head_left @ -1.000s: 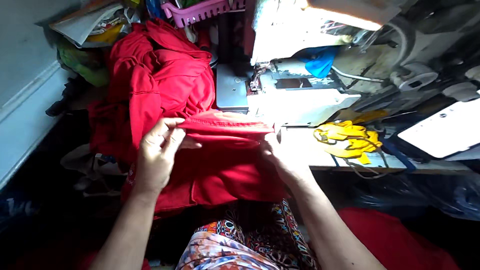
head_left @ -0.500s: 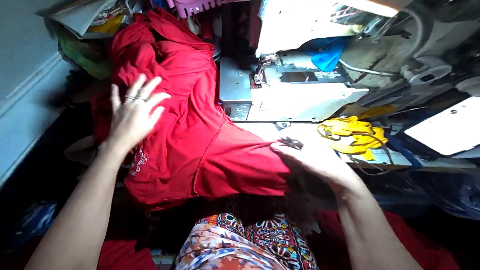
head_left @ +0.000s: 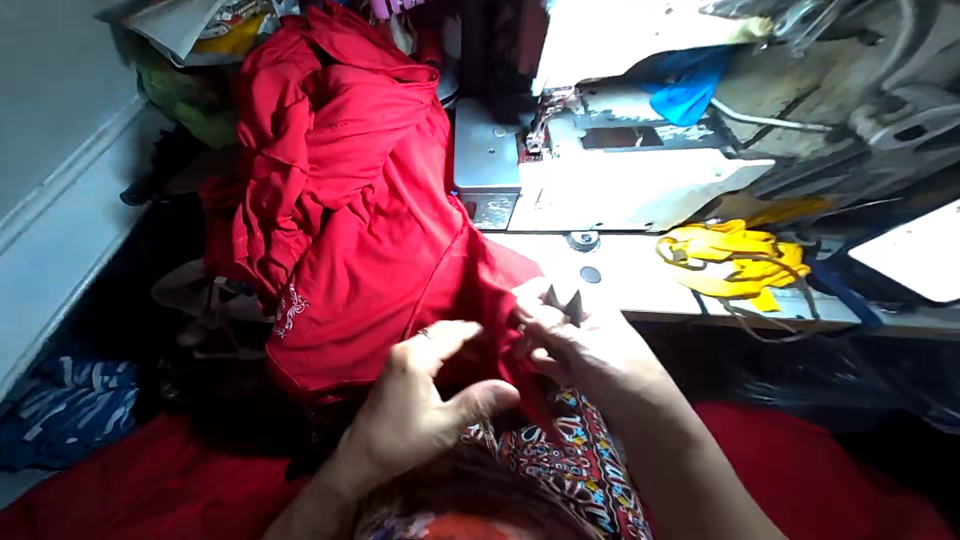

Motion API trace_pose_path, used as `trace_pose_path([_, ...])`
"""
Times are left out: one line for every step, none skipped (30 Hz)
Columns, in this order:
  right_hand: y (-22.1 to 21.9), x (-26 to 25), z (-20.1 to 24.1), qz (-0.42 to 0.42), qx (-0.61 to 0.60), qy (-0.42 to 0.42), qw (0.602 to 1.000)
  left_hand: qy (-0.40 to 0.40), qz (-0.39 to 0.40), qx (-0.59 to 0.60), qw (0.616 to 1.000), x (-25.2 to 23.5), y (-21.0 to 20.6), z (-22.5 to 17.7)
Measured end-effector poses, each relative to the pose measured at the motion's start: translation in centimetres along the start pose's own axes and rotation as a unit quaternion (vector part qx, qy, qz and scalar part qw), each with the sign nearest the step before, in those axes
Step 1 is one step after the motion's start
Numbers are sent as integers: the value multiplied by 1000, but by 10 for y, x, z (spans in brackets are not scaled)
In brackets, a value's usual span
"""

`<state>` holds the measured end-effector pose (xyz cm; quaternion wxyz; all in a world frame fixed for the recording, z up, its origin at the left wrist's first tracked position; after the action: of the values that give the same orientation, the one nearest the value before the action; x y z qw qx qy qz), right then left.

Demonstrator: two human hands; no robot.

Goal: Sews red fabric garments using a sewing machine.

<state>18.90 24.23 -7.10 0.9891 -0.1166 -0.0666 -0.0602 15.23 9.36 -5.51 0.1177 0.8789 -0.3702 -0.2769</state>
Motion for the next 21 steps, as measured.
trace_pose_path([-7, 2, 3, 22, 0, 19, 1000, 18, -2, 49, 999, 1, -10, 0])
trace_pose_path([-11, 6, 6, 37, 14, 42, 998, 47, -22, 83, 995, 1, -13, 0])
trace_pose_path([-11, 10, 9, 34, 36, 62, 997, 78, -44, 109, 990, 0, -12, 0])
trace_pose_path([-9, 16, 11, 19, 61, 79, 995, 104, -58, 123, 985, -1, -11, 1])
trace_pose_path([-5, 22, 12, -2, 85, 97, 992, 112, -59, 129, 984, -1, -9, 2])
trace_pose_path([-3, 29, 14, -24, 112, 121, 986, 100, -49, 139, 984, -1, -9, 3])
trace_pose_path([-3, 36, 15, -37, 140, 150, 978, 88, -45, 150, 984, -2, -10, 3])
trace_pose_path([-6, 43, 17, -43, 169, 182, 968, 82, -47, 168, 981, -2, -11, 3])
trace_pose_path([-9, 48, 18, -51, 201, 203, 957, 79, -55, 184, 978, -3, -13, 3])
trace_pose_path([-13, 52, 17, -56, 228, 209, 949, 75, -64, 191, 977, -4, -16, 3])
trace_pose_path([-15, 54, 14, -66, 245, 202, 946, 69, -71, 184, 978, -4, -18, 2])
trace_pose_path([-15, 55, 11, -81, 254, 190, 945, 59, -74, 158, 983, -4, -20, -1])
trace_pose_path([-13, 54, 9, -100, 258, 178, 944, 48, -77, 121, 988, -6, -22, -5])
trace_pose_path([-10, 53, 9, -115, 249, 174, 946, 38, -81, 102, 991, -8, -23, -11])
trace_pose_path([-4, 52, 11, -127, 231, 176, 949, 26, -78, 106, 991, -11, -23, -15])
trace_pose_path([2, 51, 13, -135, 213, 182, 950, 9, -74, 134, 988, -12, -23, -16])
trace_pose_path([9, 49, 14, -139, 189, 178, 956, -9, -71, 143, 987, -13, -21, -14])
trace_pose_path([17, 47, 14, -136, 146, 161, 966, -18, -68, 138, 988, -13, -18, -9])
trace_pose_path([24, 44, 12, -135, 92, 135, 977, -13, -74, 153, 985, -13, -14, -2])
trace_pose_path([31, 42, 9, -139, 25, 104, 984, 4, -87, 186, 979, -12, -11, 5])
trace_pose_path([35, 38, 5, -140, -38, 77, 986, 35, -104, 233, 966, -11, -10, 14])
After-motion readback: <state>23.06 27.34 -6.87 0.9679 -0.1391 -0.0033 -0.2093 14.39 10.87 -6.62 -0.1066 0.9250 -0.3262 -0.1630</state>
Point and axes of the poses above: each hand's wrist, its own x-axis away from the middle knuckle, its own y-axis out of the back of the hand, z = x × y, the point moved 9 cm from there along -x, towards the middle knuckle, and after that the axes turned 8 degrees about -y, right-handed, at the moved point
